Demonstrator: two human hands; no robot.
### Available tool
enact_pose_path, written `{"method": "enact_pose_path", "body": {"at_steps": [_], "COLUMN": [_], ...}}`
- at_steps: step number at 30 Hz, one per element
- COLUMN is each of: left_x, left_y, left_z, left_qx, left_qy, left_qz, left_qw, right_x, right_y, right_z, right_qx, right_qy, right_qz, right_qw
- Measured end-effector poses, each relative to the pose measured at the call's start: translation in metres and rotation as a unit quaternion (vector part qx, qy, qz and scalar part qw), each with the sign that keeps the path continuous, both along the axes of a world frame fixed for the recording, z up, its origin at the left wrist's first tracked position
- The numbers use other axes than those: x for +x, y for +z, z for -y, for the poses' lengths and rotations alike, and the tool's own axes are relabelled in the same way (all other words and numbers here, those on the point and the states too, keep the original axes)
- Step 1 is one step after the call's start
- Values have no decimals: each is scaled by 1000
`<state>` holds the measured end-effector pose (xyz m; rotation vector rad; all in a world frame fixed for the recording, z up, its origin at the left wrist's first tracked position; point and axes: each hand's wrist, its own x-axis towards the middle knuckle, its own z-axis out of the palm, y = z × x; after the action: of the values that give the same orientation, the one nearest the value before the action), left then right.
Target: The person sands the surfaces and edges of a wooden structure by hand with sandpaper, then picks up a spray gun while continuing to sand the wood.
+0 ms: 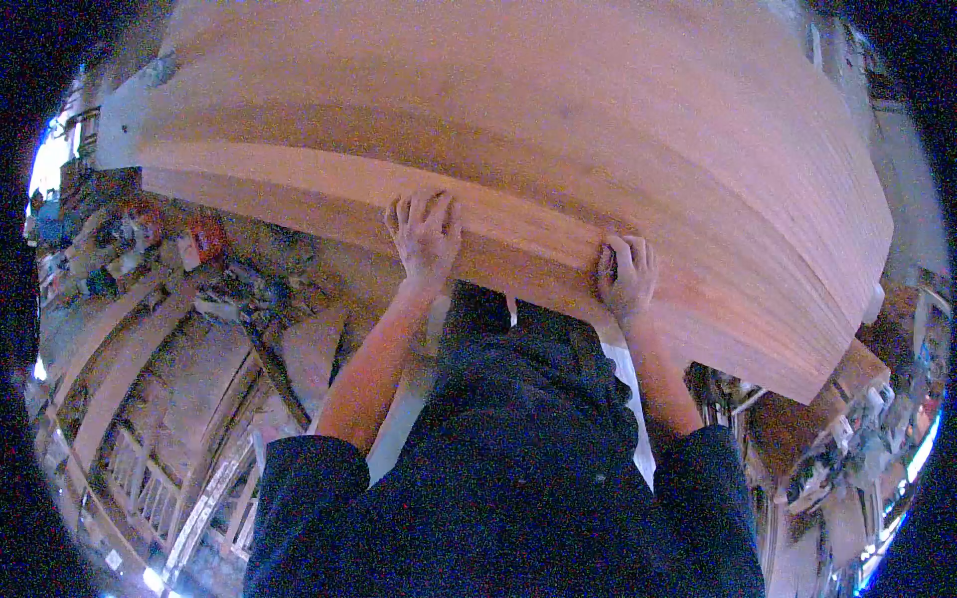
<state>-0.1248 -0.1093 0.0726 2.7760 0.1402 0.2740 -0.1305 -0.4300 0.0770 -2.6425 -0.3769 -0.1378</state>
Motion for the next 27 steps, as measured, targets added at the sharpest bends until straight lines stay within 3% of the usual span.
{"method": "enact_pose_path", "body": {"at_steps": [7, 10, 12, 14, 17, 19, 21, 24, 27], "left_x": [0, 6, 5, -8, -28, -41, -52, -31, -12], "left_y": [0, 0, -2, -2, 29, 39, 5, 10, 10], "left_z": [7, 17, 27, 43, 87, 100, 79, 34, 2], "left_qx": [58, 93, 58, 29, -112, -177, -132, -64, 12], "left_qy": [-23, -4, 47, 6, -200, -270, -172, 57, 14], "left_qz": [0, -2, -41, -84, -38, -18, -27, -80, -48], "left_qw": [998, 996, 996, 996, 973, 946, 976, 993, 999], "right_x": [0, 1, 1, -1, 1, -1, 0, -4, -4], "right_y": [-6, -3, -3, -2, 0, 0, -1, -5, -1], "right_z": [6, 4, 4, 7, 6, 3, 2, 4, 2], "right_qx": [18, 6, 24, 29, 44, 60, 50, 32, 36], "right_qy": [7, -2, -4, 0, 1, -1, -12, -15, -16], "right_qz": [22, 12, 15, 17, 19, 17, 32, 5, 9], "right_qw": [1000, 1000, 1000, 999, 999, 998, 998, 999, 999]}}
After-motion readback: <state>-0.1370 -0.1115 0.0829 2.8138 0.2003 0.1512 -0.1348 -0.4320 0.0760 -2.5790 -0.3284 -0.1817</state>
